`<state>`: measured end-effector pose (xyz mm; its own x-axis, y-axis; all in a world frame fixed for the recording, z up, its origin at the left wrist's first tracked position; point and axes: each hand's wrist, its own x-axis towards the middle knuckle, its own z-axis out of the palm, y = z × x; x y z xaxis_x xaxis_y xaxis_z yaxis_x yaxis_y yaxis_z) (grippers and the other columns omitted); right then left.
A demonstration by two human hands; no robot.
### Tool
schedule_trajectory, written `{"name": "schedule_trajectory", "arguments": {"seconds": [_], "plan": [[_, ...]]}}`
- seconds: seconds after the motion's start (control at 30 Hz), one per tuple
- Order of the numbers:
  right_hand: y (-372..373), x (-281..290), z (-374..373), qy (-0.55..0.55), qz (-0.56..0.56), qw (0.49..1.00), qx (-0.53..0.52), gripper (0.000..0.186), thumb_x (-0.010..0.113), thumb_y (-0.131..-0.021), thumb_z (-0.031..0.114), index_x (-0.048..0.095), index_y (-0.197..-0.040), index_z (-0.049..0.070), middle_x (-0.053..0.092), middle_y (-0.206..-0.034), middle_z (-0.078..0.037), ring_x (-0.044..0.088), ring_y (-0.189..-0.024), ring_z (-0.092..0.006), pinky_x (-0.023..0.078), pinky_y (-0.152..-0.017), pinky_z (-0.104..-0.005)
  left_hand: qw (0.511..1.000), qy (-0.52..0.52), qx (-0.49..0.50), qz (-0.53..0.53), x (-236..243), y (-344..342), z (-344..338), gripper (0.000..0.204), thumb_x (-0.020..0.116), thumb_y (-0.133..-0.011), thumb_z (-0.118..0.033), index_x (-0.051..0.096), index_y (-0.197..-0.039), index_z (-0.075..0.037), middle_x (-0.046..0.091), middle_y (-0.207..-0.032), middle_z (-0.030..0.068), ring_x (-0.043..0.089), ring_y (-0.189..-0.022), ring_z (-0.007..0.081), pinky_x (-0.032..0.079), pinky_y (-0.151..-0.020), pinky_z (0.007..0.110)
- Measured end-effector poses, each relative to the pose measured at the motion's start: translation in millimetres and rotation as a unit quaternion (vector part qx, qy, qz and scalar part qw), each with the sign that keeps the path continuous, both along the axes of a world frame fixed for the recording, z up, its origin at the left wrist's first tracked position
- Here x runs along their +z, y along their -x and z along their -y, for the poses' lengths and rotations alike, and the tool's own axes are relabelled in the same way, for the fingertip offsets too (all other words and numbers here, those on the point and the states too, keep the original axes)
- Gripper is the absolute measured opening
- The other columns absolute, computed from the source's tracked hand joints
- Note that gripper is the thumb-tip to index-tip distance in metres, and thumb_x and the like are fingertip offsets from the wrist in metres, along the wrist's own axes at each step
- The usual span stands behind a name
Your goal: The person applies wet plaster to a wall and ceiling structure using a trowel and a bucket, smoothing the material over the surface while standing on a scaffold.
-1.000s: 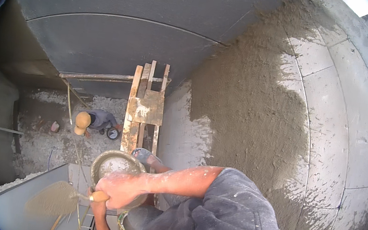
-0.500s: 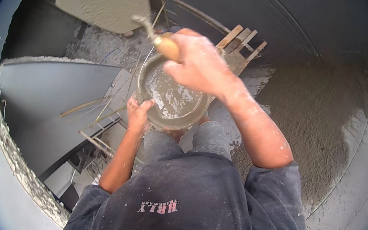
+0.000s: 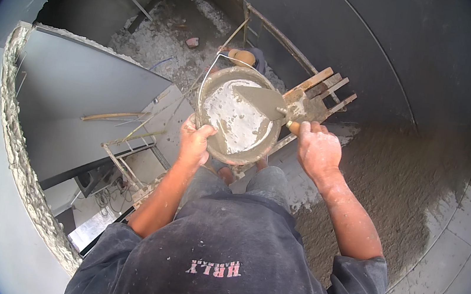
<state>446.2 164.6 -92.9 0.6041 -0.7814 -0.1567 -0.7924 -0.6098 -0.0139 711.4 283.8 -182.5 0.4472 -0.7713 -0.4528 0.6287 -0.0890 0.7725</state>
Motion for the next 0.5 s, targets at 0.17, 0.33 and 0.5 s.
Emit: {"name": "schedule_trajectory", "arguments": {"seconds": [0.17,0.33,0.5], "plan": [[-32,11,-28,-0.180,0.001,0.984,-0.014,0.021,0.066,-0.090,0.018,0.069,-0.101,0.000,0.075,-0.093,-0.023,0.074,-0.092,-0.0412,0.058,-0.081,-0.0505,0.999,0.009,0.016,-0.028,10,-1,-16,0.042,0.058,-0.079,0.012,0.064,-0.119,0.005,0.072,-0.106,0.0101,0.070,-0.091,0.0189,0.056,-0.085,0.032],[-24,46,-65,-0.312,0.097,0.936,-0.131,0.034,0.077,-0.086,0.026,0.072,-0.106,-0.001,0.073,-0.093,-0.027,0.071,-0.094,-0.0459,0.056,-0.083,-0.0526,0.998,0.033,0.028,-0.051,21,-11,-35,0.040,0.058,-0.078,0.012,0.065,-0.117,0.005,0.072,-0.104,0.0100,0.069,-0.089,0.0191,0.057,-0.082,0.033],[-29,48,-97,-0.221,0.120,0.955,-0.156,0.029,0.076,-0.088,0.025,0.068,-0.100,0.000,0.073,-0.089,-0.026,0.071,-0.091,-0.0463,0.056,-0.082,-0.0536,0.997,0.047,0.011,-0.060,28,-17,-50,0.038,0.058,-0.078,0.013,0.065,-0.113,0.004,0.071,-0.102,0.0098,0.069,-0.086,0.0195,0.057,-0.080,0.033]]}}
